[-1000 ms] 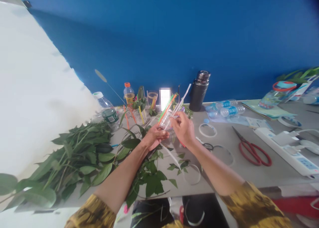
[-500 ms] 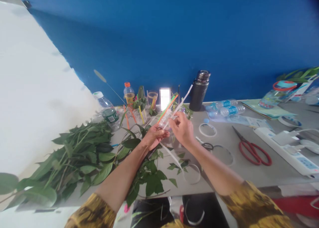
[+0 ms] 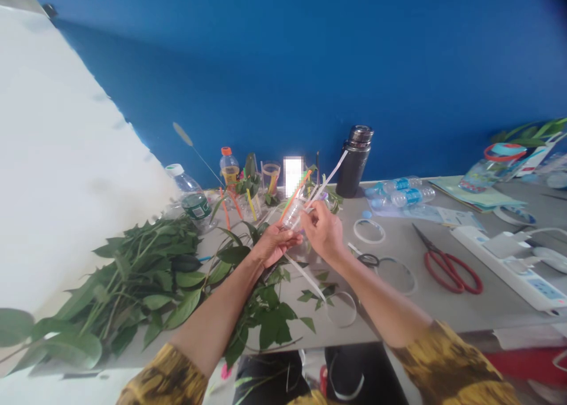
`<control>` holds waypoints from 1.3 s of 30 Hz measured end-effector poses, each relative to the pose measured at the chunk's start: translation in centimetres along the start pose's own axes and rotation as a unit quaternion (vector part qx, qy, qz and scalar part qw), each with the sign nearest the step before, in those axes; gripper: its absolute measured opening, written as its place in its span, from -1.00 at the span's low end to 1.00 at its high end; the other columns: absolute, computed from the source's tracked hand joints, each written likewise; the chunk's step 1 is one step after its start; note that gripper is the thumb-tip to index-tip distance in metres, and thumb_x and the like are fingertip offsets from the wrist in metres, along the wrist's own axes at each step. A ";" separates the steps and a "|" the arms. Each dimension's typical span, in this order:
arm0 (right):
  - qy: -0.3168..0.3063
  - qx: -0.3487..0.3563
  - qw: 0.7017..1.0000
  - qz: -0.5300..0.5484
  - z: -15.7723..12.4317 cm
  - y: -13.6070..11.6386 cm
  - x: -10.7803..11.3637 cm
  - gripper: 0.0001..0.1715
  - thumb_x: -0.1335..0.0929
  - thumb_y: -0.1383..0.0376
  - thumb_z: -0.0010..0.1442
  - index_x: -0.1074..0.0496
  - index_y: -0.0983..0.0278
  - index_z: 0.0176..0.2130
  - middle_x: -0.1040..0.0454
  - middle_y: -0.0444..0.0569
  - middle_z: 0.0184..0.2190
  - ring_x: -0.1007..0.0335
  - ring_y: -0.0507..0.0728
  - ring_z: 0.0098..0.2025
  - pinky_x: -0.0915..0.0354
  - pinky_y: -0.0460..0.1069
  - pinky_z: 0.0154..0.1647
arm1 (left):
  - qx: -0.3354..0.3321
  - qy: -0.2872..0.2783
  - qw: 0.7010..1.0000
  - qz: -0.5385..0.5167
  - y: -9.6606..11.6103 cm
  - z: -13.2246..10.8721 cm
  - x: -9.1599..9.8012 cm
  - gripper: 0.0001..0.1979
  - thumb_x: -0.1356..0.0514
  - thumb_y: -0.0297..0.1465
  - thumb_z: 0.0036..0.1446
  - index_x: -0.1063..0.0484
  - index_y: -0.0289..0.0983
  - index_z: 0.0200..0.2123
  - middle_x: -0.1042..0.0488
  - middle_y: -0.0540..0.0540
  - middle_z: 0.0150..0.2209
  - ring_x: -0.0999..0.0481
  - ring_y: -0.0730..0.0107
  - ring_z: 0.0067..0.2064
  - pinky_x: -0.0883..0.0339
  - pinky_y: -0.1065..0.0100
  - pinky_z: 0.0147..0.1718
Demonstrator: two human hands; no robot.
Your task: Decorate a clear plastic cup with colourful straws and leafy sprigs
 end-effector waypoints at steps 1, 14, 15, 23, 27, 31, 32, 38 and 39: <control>0.000 -0.003 1.000 0.001 0.1 0.1 0.0 -0.75 -0.30 0.14 0.30 -0.42 0.21 -0.10 -0.59 -0.13 -0.49 -0.53 0.16 -0.39 -0.20 -0.03 -0.35 | 0.001 -0.006 1.000 0.002 0.0 0.0 0.0 -0.35 -0.59 -0.35 -0.18 -0.51 -0.41 0.00 -0.67 -0.20 -0.27 -0.67 0.30 -0.29 -0.56 0.30 -0.16; -0.023 -0.017 0.999 -0.020 0.0 0.1 -0.1 -0.74 -0.34 0.17 0.27 -0.42 0.20 -0.06 -0.60 -0.15 -0.47 -0.53 0.14 -0.40 -0.14 -0.04 -0.38 | -0.004 0.033 0.999 0.027 -0.1 0.1 -0.3 -0.44 -0.60 -0.22 -0.20 -0.58 -0.44 -0.19 -0.66 -0.21 -0.34 -0.65 0.31 -0.33 -0.53 0.29 -0.17; -0.020 -0.015 0.999 -0.022 0.0 0.1 -0.1 -0.75 -0.34 0.18 0.27 -0.42 0.21 -0.06 -0.60 -0.15 -0.47 -0.53 0.14 -0.39 -0.14 -0.04 -0.38 | -0.005 0.036 0.999 0.032 -0.1 0.1 -0.3 -0.45 -0.60 -0.22 -0.21 -0.59 -0.44 -0.20 -0.66 -0.21 -0.35 -0.64 0.32 -0.34 -0.53 0.31 -0.18; -0.013 -0.012 1.000 -0.024 0.2 0.3 0.1 -0.74 -0.33 0.16 0.29 -0.43 0.21 -0.07 -0.59 -0.15 -0.48 -0.52 0.15 -0.39 -0.15 -0.04 -0.38 | -0.029 0.018 0.999 0.035 -0.3 0.0 -0.6 -0.46 -0.60 -0.32 -0.26 -0.59 -0.38 -0.17 -0.66 -0.15 -0.28 -0.64 0.29 -0.30 -0.54 0.27 -0.20; -0.015 -0.007 1.000 -0.025 0.1 0.2 0.0 -0.75 -0.33 0.15 0.28 -0.43 0.20 -0.08 -0.59 -0.15 -0.49 -0.51 0.14 -0.41 -0.13 -0.04 -0.39 | -0.040 0.032 0.997 0.055 -0.3 0.2 -0.6 -0.49 -0.57 -0.35 -0.18 -0.59 -0.37 -0.12 -0.66 -0.16 -0.27 -0.63 0.30 -0.31 -0.51 0.29 -0.22; -0.018 -0.005 0.999 -0.029 0.0 0.1 0.1 -0.77 -0.33 0.16 0.27 -0.43 0.19 -0.10 -0.56 -0.17 -0.52 -0.50 0.13 -0.43 -0.13 -0.05 -0.40 | -0.027 0.027 0.998 0.047 -0.2 0.2 -0.6 -0.43 -0.57 -0.34 -0.18 -0.58 -0.37 -0.06 -0.66 -0.18 -0.21 -0.64 0.28 -0.25 -0.51 0.28 -0.19; -0.020 -0.004 0.999 -0.031 0.1 0.1 0.1 -0.77 -0.33 0.16 0.27 -0.43 0.19 -0.11 -0.55 -0.17 -0.52 -0.50 0.13 -0.43 -0.13 -0.05 -0.40 | -0.020 0.024 0.999 0.043 -0.1 0.2 -0.6 -0.43 -0.58 -0.34 -0.19 -0.58 -0.37 -0.06 -0.66 -0.20 -0.20 -0.64 0.26 -0.22 -0.51 0.28 -0.19; -0.027 0.007 0.999 -0.029 0.2 0.2 0.2 -0.77 -0.32 0.13 0.28 -0.44 0.19 -0.14 -0.50 -0.19 -0.57 -0.46 0.12 -0.47 -0.12 -0.05 -0.41 | -0.013 0.030 0.999 0.010 0.0 0.1 -0.7 -0.47 -0.60 -0.36 -0.26 -0.60 -0.38 -0.16 -0.66 -0.20 -0.19 -0.65 0.24 -0.18 -0.50 0.29 -0.13; -0.030 0.009 0.999 -0.028 0.2 0.2 0.2 -0.76 -0.32 0.12 0.29 -0.44 0.19 -0.12 -0.49 -0.19 -0.57 -0.44 0.12 -0.48 -0.12 -0.05 -0.41 | -0.014 0.030 0.999 0.008 0.0 0.1 -0.7 -0.48 -0.60 -0.37 -0.25 -0.61 -0.37 -0.16 -0.66 -0.20 -0.19 -0.65 0.24 -0.18 -0.50 0.29 -0.12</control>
Point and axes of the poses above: each hand's wrist, its own z-axis towards the middle knuckle, its own x-axis out of the back of the hand, y = z × x, the point moved 1 cm from there along z, towards the middle knuckle
